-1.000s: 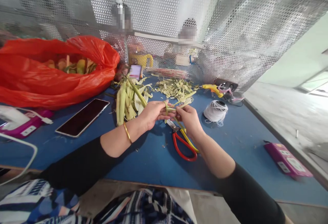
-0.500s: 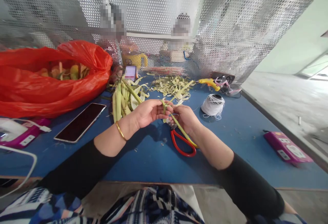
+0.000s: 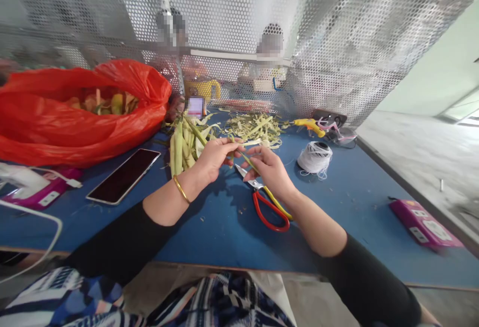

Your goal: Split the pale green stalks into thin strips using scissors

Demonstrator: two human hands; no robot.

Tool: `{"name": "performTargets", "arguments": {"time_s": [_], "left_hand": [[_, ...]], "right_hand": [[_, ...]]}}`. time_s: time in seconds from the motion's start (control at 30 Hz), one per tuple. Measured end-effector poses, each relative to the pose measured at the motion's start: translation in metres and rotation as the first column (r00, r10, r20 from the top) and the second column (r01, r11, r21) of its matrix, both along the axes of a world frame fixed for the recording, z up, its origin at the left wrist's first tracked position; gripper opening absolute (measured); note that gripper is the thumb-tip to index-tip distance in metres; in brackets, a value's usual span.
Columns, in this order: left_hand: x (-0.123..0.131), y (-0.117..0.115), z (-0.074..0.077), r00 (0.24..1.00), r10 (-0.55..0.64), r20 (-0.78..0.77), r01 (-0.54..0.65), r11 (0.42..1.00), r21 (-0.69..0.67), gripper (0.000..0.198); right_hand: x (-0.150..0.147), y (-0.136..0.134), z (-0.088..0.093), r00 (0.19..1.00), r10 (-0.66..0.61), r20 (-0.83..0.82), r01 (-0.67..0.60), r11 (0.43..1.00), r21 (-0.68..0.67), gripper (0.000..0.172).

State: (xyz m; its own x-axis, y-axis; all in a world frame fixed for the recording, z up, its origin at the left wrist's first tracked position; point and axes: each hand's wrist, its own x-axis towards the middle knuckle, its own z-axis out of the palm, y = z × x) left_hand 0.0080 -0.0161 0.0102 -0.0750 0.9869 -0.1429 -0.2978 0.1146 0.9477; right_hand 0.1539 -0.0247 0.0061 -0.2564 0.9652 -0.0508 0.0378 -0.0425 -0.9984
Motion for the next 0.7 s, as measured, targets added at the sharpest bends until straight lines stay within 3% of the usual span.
{"name": "performTargets", "arguments": {"time_s": [0.07, 0.17, 0.23, 0.3, 0.37, 0.43, 0.47, 0.53, 0.7], "left_hand": [[-0.001, 0.002, 0.000, 0.999, 0.015, -0.050, -0.015, 1.000, 0.012, 0.012], [0.000, 0.001, -0.001, 0.993, 0.014, -0.117, -0.012, 1.000, 0.018, 0.010], [0.003, -0.001, -0.001, 0.990, 0.008, -0.137, -0.006, 1.000, 0.021, 0.009], [0.005, -0.003, -0.001, 0.990, -0.026, -0.140, 0.029, 0.999, 0.019, 0.012], [0.007, -0.005, -0.002, 0.987, -0.090, -0.136, 0.093, 0.996, 0.015, 0.012], [0.008, -0.007, -0.003, 0.979, -0.153, -0.131, 0.157, 0.988, 0.015, 0.011], [0.009, -0.007, -0.003, 0.975, -0.178, -0.131, 0.182, 0.983, 0.020, 0.010], [0.010, -0.009, -0.003, 0.966, -0.218, -0.138, 0.224, 0.974, 0.031, 0.008], [0.012, -0.012, -0.002, 0.944, -0.291, -0.158, 0.301, 0.953, 0.045, 0.013]], "right_hand": [[0.003, 0.001, -0.002, 0.995, 0.091, 0.032, -0.096, 0.976, 0.197, 0.022], [0.008, 0.003, -0.005, 0.964, 0.229, 0.137, -0.263, 0.903, 0.340, 0.022], [0.012, 0.005, -0.007, 0.955, 0.209, 0.211, -0.282, 0.859, 0.427, 0.021], [0.015, 0.006, -0.007, 0.959, 0.047, 0.280, -0.209, 0.786, 0.582, 0.020], [0.017, 0.006, -0.005, 0.934, -0.187, 0.305, -0.116, 0.649, 0.752, 0.019], [0.018, 0.007, -0.004, 0.881, -0.365, 0.300, -0.073, 0.523, 0.850, 0.018], [0.019, 0.008, -0.004, 0.855, -0.418, 0.306, -0.068, 0.495, 0.866, 0.018], [0.019, 0.009, -0.004, 0.800, -0.490, 0.347, -0.065, 0.504, 0.862, 0.020], [0.019, 0.009, -0.007, 0.691, -0.549, 0.471, -0.035, 0.624, 0.780, 0.025]]}}
